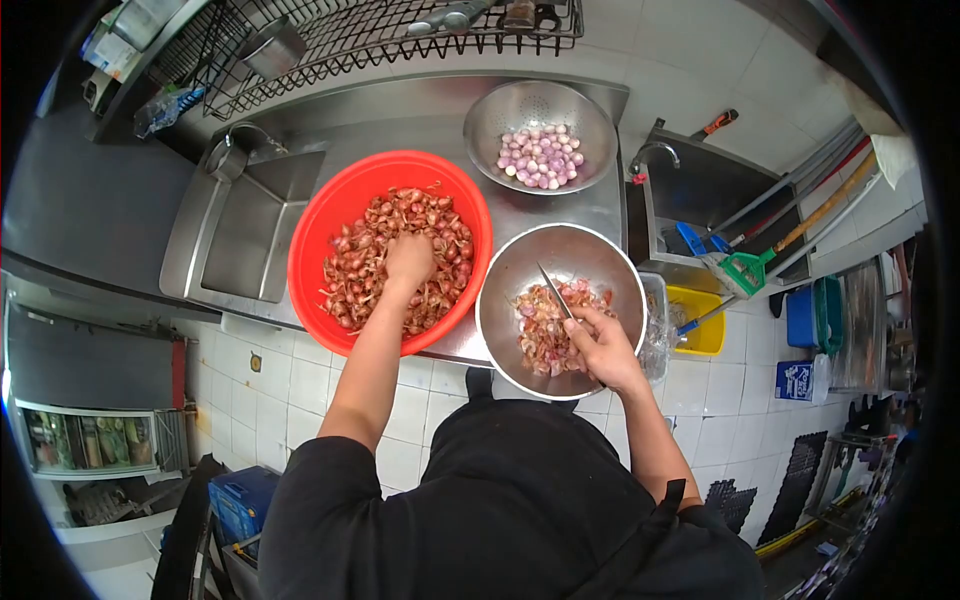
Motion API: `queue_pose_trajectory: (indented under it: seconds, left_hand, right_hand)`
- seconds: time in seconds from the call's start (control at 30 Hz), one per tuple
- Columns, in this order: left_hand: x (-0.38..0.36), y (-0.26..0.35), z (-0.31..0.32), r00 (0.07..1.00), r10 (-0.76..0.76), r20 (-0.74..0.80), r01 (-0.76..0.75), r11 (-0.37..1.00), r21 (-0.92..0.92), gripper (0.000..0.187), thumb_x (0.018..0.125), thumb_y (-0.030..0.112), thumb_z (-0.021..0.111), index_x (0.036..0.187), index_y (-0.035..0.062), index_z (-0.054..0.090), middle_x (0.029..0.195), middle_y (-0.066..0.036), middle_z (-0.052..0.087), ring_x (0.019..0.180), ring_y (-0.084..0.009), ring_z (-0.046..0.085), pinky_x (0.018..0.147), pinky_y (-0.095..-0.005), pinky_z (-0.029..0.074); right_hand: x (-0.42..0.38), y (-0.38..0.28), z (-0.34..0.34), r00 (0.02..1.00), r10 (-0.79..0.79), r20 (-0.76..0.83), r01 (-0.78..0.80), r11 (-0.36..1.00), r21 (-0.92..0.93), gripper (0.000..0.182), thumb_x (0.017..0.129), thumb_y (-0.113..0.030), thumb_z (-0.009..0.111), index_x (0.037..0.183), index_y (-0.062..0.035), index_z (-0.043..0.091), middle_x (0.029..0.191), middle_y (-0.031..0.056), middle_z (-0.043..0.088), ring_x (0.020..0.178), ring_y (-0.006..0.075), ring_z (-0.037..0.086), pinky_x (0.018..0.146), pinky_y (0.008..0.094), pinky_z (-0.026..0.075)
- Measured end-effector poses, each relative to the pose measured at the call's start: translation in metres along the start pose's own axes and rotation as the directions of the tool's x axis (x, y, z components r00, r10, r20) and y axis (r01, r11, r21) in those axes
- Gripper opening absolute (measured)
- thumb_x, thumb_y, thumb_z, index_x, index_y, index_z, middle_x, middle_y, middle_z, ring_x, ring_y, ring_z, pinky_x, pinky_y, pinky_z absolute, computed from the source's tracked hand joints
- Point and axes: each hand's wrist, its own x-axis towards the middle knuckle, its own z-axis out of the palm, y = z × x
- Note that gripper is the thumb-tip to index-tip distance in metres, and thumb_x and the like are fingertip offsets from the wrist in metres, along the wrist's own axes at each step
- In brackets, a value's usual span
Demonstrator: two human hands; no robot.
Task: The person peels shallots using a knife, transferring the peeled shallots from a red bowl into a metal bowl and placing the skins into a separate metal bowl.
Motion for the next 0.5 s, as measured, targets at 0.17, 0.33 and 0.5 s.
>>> queue_pose_trajectory:
  seconds: [0.17,0.33,0.5]
  left_hand:
    - [-0.004,0.009,0.026,0.982,0.061,-0.178,-0.048,0.996,0.075,0.025,0.085,0.014,0.057,0.103,0.0058,0.074,0.119,-0.016,0.064,0.123,-0.0330,0.049,0.103,-0.0455,0.039]
    - [-0.017,-0.002,0.019,0.991,0.048,-0.125,-0.044,0.998,0.040,0.028,0.089,0.021,0.059,0.110,0.0071,0.071,0.134,-0.017,0.050,0.131,-0.0341,0.039,0.106,-0.0480,0.033]
    - [-0.035,-0.016,0.001,0.986,-0.013,-0.169,-0.119,0.659,-0.743,0.030,0.089,0.014,0.067,0.116,0.0026,0.066,0.112,-0.014,0.065,0.101,-0.0281,0.064,0.090,-0.0409,0.050]
  right_hand:
    - [0.006,0.017,0.003,0.981,-0.193,-0.027,0.191,0.980,-0.051,0.032,0.100,-0.020,0.057,0.122,0.0025,0.058,0.072,0.0017,0.057,0.059,0.0070,0.053,0.050,0.0245,0.042]
    - [-0.004,0.013,0.000,0.993,-0.113,-0.042,0.111,0.993,-0.045,0.031,0.101,-0.020,0.056,0.123,0.0018,0.058,0.079,0.0014,0.062,0.064,0.0067,0.054,0.057,0.0242,0.044]
    - [-0.008,0.015,0.000,0.989,-0.140,-0.044,0.140,0.990,-0.001,0.033,0.100,-0.019,0.056,0.126,0.0020,0.056,0.086,0.0025,0.064,0.073,0.0073,0.059,0.064,0.0242,0.048]
